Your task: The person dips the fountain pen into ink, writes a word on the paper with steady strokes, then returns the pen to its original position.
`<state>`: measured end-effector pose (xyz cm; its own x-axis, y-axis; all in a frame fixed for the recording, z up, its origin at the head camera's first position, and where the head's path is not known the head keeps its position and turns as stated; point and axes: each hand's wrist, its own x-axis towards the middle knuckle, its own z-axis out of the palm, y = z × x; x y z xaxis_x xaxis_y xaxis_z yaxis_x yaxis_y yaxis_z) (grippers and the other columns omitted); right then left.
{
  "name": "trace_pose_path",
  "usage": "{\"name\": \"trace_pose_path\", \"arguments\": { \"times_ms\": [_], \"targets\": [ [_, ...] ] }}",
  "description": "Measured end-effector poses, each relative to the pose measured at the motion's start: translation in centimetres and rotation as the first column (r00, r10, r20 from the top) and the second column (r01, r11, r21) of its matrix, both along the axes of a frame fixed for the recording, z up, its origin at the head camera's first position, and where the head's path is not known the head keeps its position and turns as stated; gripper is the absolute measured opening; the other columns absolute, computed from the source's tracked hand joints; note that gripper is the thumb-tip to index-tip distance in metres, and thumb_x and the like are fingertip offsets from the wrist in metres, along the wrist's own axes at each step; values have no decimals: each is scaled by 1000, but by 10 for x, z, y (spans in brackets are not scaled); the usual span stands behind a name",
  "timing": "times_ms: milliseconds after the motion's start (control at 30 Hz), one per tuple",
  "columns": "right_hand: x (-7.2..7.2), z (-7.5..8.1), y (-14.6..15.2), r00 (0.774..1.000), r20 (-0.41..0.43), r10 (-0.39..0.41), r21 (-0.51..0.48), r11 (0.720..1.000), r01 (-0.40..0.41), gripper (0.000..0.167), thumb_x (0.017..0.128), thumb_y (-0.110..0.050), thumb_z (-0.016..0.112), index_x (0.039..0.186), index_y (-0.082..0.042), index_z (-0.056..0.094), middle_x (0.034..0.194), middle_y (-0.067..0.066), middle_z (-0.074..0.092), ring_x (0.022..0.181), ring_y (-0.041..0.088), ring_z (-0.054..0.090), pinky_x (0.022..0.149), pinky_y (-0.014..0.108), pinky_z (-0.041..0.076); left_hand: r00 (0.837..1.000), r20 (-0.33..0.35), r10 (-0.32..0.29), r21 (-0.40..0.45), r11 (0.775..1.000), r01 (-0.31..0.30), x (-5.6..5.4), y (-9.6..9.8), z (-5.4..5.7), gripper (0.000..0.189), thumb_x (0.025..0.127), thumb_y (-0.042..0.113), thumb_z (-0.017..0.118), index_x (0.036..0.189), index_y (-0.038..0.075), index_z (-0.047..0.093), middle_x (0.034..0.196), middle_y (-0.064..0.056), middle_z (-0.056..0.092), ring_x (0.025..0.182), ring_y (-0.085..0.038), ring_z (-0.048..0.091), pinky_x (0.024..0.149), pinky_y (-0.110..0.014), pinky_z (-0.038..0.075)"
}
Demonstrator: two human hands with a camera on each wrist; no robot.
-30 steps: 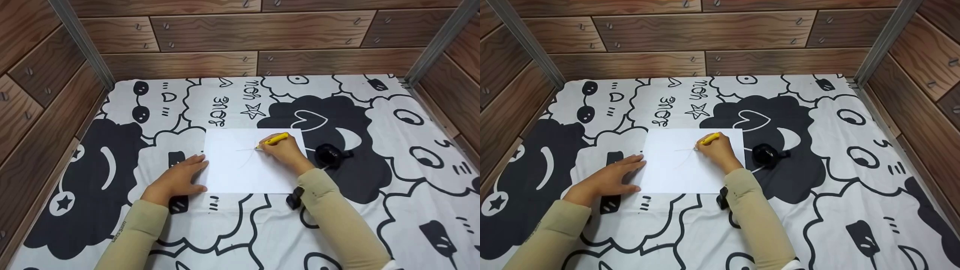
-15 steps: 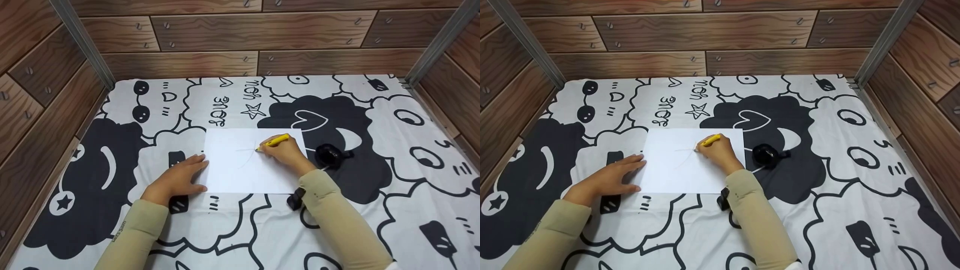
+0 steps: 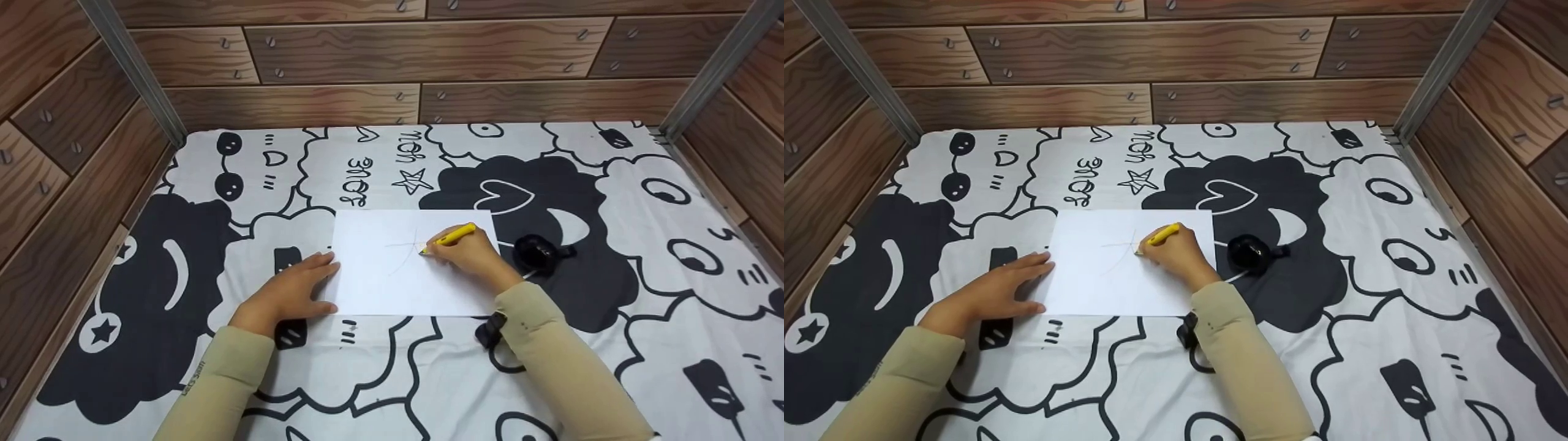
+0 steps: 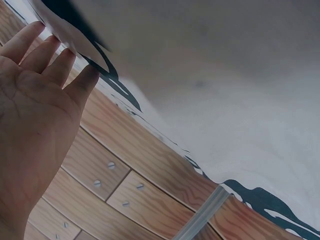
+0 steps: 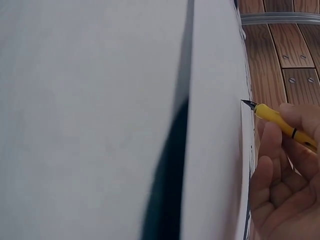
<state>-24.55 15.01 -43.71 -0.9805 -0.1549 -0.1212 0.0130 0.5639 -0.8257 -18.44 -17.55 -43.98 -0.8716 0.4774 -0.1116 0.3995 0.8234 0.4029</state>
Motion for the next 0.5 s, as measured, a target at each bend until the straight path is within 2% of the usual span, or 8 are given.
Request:
{"name": "trace_pose_path", "arguments": {
  "times_ms": [233, 500],
  "targets": [
    [6, 0, 6, 998, -38, 41, 0, 999, -41, 12, 82, -16, 72, 90, -7, 75, 64, 0, 65, 54, 8, 53, 48, 18, 41, 1000, 11, 14, -4, 1000, -14, 0, 1, 2, 74, 80, 35, 75, 143, 9, 45, 151, -9, 33, 139, -29, 27, 111, -47, 26],
    [12, 1, 11, 998, -7, 58, -5, 998, -58, 14, 83, -17, 72, 92, -7, 75, 65, 2, 64, 53, 10, 53, 47, 18, 42, 1000, 21, 16, -8, 1000, -16, 1, 1, 3, 74, 81, 35, 75, 143, 8, 45, 152, -9, 32, 139, -29, 26, 111, -47, 26]
  ]
}}
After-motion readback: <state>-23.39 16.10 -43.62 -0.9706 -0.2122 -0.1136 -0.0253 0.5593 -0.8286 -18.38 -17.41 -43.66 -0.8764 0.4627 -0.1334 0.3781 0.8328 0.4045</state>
